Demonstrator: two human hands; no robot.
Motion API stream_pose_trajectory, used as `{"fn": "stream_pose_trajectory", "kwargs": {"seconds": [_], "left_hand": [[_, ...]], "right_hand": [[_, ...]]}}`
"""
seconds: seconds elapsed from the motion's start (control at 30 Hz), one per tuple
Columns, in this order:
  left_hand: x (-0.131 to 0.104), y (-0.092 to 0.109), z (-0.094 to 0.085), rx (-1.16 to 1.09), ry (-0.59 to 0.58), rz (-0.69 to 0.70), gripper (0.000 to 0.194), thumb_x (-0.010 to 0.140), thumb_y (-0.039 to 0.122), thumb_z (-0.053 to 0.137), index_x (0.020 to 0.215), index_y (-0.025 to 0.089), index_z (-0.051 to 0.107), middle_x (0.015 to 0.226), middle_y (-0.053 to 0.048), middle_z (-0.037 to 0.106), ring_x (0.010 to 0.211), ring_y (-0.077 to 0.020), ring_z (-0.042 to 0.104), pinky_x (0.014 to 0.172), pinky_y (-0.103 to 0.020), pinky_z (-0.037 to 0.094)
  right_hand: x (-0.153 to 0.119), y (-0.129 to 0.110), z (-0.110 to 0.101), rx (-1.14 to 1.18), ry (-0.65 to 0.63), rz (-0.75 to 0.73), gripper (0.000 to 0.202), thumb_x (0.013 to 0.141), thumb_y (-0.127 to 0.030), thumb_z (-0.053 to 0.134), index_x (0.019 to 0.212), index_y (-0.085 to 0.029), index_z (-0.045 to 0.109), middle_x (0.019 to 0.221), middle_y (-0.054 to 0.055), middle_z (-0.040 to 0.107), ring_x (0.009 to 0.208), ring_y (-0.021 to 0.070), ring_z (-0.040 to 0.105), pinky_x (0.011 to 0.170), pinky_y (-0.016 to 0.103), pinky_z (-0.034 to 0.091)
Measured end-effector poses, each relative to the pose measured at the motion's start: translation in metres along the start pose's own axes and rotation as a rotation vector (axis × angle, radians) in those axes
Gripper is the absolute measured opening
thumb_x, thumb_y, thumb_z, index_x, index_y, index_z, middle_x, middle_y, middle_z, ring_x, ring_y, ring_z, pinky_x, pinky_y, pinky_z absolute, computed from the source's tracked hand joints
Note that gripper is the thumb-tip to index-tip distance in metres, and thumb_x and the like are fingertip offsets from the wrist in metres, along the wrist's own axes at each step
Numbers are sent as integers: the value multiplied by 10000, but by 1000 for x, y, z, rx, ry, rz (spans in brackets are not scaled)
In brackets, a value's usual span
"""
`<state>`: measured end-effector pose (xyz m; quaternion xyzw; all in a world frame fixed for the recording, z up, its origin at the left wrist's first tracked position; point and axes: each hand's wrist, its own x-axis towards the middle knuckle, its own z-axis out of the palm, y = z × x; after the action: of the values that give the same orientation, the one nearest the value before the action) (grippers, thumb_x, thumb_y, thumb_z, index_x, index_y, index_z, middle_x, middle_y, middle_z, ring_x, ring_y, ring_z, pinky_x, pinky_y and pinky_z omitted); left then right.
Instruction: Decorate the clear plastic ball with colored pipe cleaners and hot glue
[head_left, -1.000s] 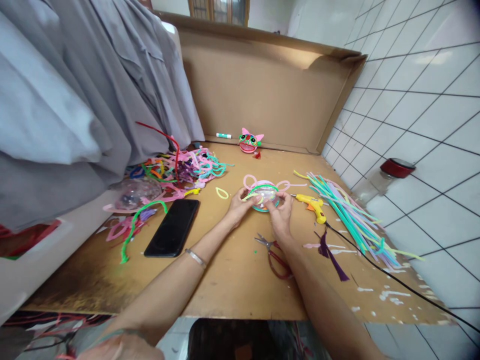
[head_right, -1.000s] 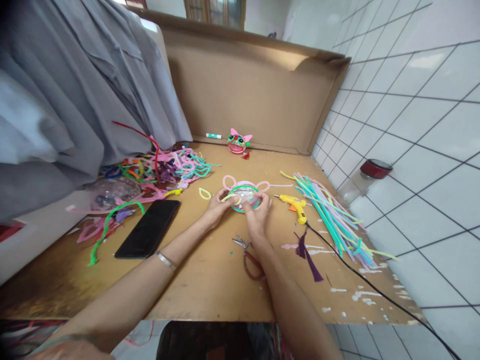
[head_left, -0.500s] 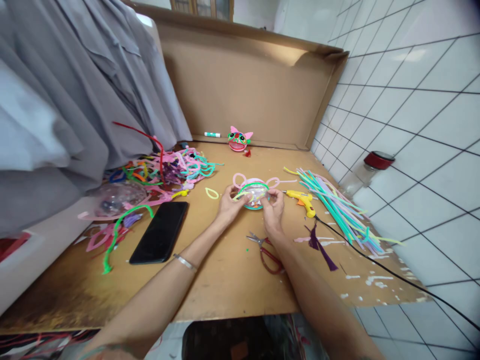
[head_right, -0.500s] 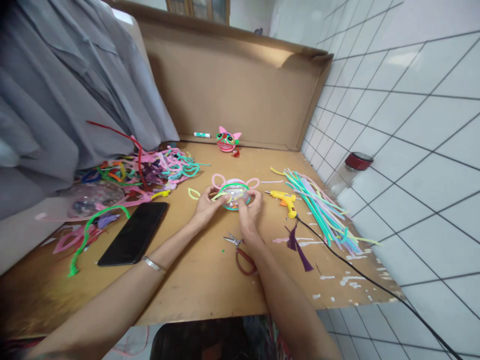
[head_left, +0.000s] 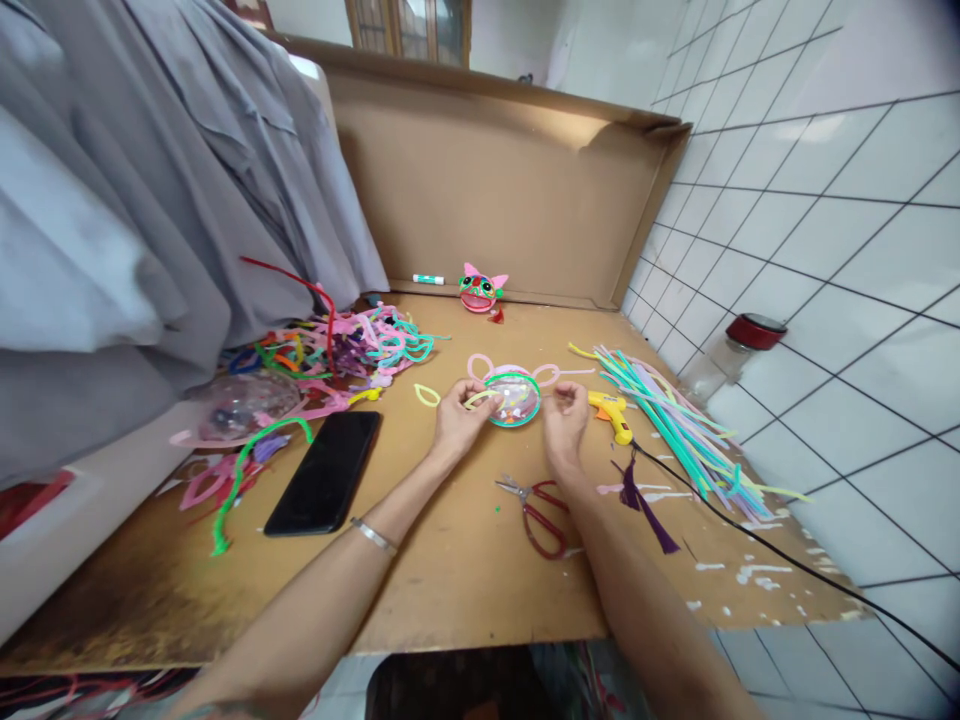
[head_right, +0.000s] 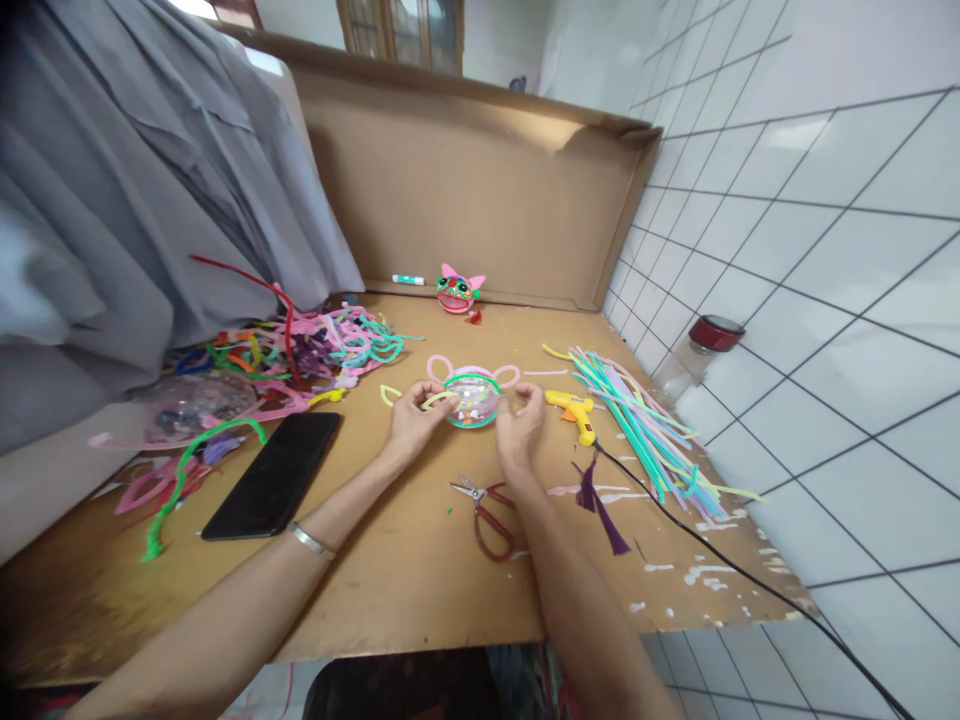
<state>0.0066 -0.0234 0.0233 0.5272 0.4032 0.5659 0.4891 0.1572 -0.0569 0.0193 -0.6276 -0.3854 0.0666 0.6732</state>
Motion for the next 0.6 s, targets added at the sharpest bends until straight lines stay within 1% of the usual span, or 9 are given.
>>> {"fn": "stream_pose_trajectory", "kwargs": {"seconds": [0.07, 0.1, 0.17, 0.2, 0.27, 0.33, 0.43, 0.6], "left_hand": [[0, 0, 0, 0, 9, 4, 359, 579, 405, 801, 770, 179, 598, 619, 55, 543, 582, -99, 485, 593, -225, 401], [-1, 0, 0, -3, 13, 10, 353, 579, 403, 798, 763, 175, 602, 607, 58, 538, 575, -96, 481, 588, -222, 397], [-1, 0, 0, -13, 8, 22, 345, 587, 407, 794, 755, 170, 607, 589, 63, 529, 561, -90, 474, 582, -217, 392], [-2, 0, 0, -17, -2, 28, 343, 590, 409, 795, 752, 169, 610, 587, 64, 529, 555, -87, 471, 579, -216, 390], [-3, 1, 1, -27, -19, 32, 347, 590, 407, 804, 754, 167, 614, 587, 63, 538, 549, -84, 471, 576, -214, 389], [-4, 2, 1, -36, -28, 35, 347, 587, 400, 812, 752, 165, 616, 587, 60, 547, 551, -85, 477, 575, -212, 391], [-4, 1, 0, -49, -26, 53, 325, 605, 388, 803, 756, 167, 620, 591, 58, 552, 559, -86, 484, 578, -211, 394], [-2, -4, 0, -75, -9, 69, 292, 633, 383, 791, 738, 167, 626, 634, 37, 594, 583, -86, 507, 598, -211, 407]], "right_hand": [[16, -2, -16, -277, 12, -2, 273, 744, -258, 500, 1007, -192, 529, 1014, 73, 614, 958, 226, 570, 898, 371, 438], [23, -3, -25, -448, -17, -8, 296, 762, -254, 504, 1044, -174, 540, 1072, 108, 619, 1015, 252, 569, 925, 395, 425], [34, -3, -43, -791, -122, -51, 369, 821, -293, 523, 1147, -124, 550, 1198, 188, 602, 1125, 327, 549, 954, 465, 395], [37, -3, -51, -945, -162, -77, 407, 854, -317, 519, 1195, -95, 544, 1229, 221, 592, 1150, 358, 540, 957, 492, 385], [39, 0, -63, -1180, -199, -88, 464, 902, -377, 502, 1199, -23, 552, 1216, 280, 587, 1127, 400, 555, 932, 518, 387], [39, 4, -68, -1296, -222, -60, 526, 926, -452, 488, 1161, 10, 579, 1178, 300, 600, 1090, 409, 582, 906, 505, 404], [40, 11, -70, -1339, -232, -43, 586, 927, -513, 495, 1138, 23, 601, 1148, 307, 614, 1060, 402, 613, 873, 476, 433], [49, 18, -69, -1317, -220, -12, 609, 899, -489, 534, 1130, 70, 610, 1123, 333, 627, 1029, 405, 630, 808, 456, 470]]}}
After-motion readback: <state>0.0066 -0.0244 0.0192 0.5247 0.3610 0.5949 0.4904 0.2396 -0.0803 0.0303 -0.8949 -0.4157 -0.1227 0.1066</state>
